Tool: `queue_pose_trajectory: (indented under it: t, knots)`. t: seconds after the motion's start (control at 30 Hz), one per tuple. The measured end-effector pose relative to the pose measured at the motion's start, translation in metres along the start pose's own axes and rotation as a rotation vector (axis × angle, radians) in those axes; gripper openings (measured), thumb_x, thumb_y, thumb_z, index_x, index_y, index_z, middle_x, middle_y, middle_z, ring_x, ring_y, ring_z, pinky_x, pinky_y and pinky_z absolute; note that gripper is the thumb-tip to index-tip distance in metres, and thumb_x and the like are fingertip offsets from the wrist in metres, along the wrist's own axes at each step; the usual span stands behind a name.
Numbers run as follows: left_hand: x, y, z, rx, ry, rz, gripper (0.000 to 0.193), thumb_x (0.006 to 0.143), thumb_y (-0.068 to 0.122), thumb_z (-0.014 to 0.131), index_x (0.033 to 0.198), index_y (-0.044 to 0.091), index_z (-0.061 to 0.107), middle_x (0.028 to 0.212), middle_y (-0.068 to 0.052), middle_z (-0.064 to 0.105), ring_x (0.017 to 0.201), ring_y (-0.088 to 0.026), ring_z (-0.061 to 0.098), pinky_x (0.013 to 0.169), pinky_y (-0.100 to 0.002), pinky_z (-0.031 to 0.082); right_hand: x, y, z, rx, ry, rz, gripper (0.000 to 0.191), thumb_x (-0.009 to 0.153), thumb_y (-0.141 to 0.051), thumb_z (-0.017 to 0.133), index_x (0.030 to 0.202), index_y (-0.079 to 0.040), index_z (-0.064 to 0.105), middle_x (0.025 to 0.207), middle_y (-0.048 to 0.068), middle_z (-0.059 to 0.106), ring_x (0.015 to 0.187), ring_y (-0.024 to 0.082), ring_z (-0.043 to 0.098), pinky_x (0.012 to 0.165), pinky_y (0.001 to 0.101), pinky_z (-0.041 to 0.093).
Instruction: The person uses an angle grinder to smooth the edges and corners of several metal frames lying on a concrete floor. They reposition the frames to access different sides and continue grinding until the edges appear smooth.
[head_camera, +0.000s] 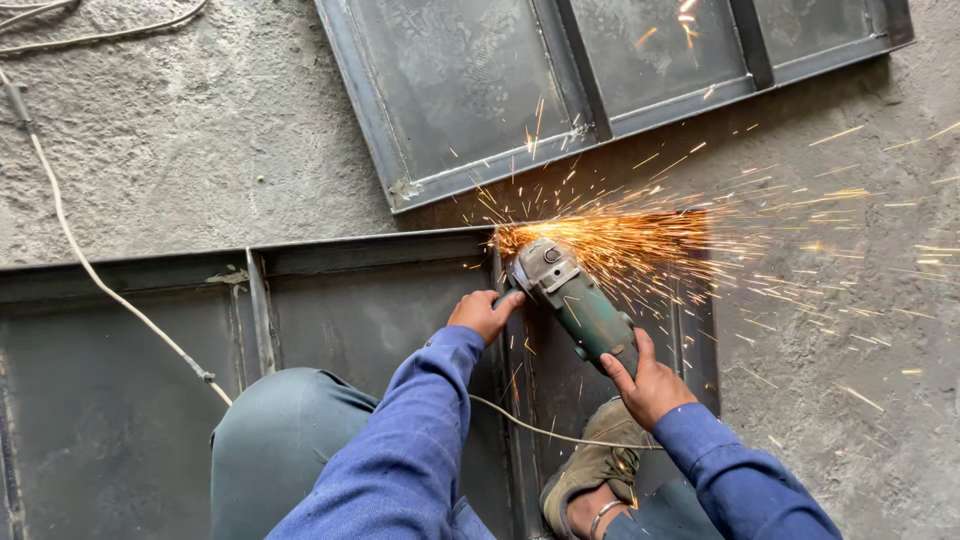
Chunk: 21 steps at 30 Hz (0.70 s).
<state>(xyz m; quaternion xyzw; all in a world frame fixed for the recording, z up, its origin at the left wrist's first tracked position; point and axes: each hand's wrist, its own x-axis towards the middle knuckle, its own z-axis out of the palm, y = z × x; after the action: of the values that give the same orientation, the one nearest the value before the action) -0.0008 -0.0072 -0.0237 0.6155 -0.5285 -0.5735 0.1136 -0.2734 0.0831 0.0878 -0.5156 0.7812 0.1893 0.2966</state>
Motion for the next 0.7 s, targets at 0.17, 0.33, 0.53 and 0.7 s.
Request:
queue_pose_trajectory:
  t: [0.17, 0.33, 0.53, 0.7]
  knots:
    - [-0.001, 0.004, 0.000, -0.006, 0.009, -0.006, 0.074, 0.088, 0.070, 0.057, 0.108, 0.001, 0.076, 0.105, -0.028, 0.072, 0.105, -0.044, 0.068, 0.093, -0.049, 0.052, 0.002, 0.003, -0.001, -0.002, 0.048, -0.062, 0.091, 0.093, -0.066, 0.047, 0.160, -0.011, 0.017, 0.116, 0.034, 0.067, 0.110, 0.050, 0.066, 0.094, 0.0523, 0.053]
    - [0.001, 0.005, -0.005, 0.029, 0.013, 0.012, 0.076, 0.088, 0.071, 0.056, 0.108, 0.000, 0.076, 0.109, -0.027, 0.073, 0.108, -0.043, 0.068, 0.095, -0.048, 0.052, 0.006, -0.001, 0.001, -0.013, 0.006, 0.001, 0.093, 0.094, -0.065, 0.046, 0.162, -0.010, 0.015, 0.113, 0.034, 0.070, 0.108, 0.048, 0.069, 0.095, 0.0509, 0.054]
    - [-0.002, 0.013, -0.003, 0.019, 0.007, 0.018, 0.077, 0.087, 0.071, 0.057, 0.109, 0.000, 0.076, 0.107, -0.028, 0.073, 0.106, -0.043, 0.069, 0.094, -0.048, 0.052, 0.001, 0.007, 0.000, 0.049, 0.060, -0.053, 0.090, 0.093, -0.065, 0.048, 0.159, -0.010, 0.021, 0.112, 0.034, 0.070, 0.108, 0.048, 0.069, 0.093, 0.0511, 0.054]
    - [-0.008, 0.019, 0.012, -0.002, 0.015, 0.051, 0.078, 0.088, 0.072, 0.056, 0.106, -0.001, 0.077, 0.104, -0.027, 0.074, 0.103, -0.042, 0.071, 0.091, -0.047, 0.054, -0.010, 0.024, -0.010, -0.015, 0.113, 0.004, 0.081, 0.095, -0.066, 0.045, 0.159, -0.020, 0.029, 0.107, 0.033, 0.072, 0.104, 0.050, 0.069, 0.090, 0.0556, 0.054]
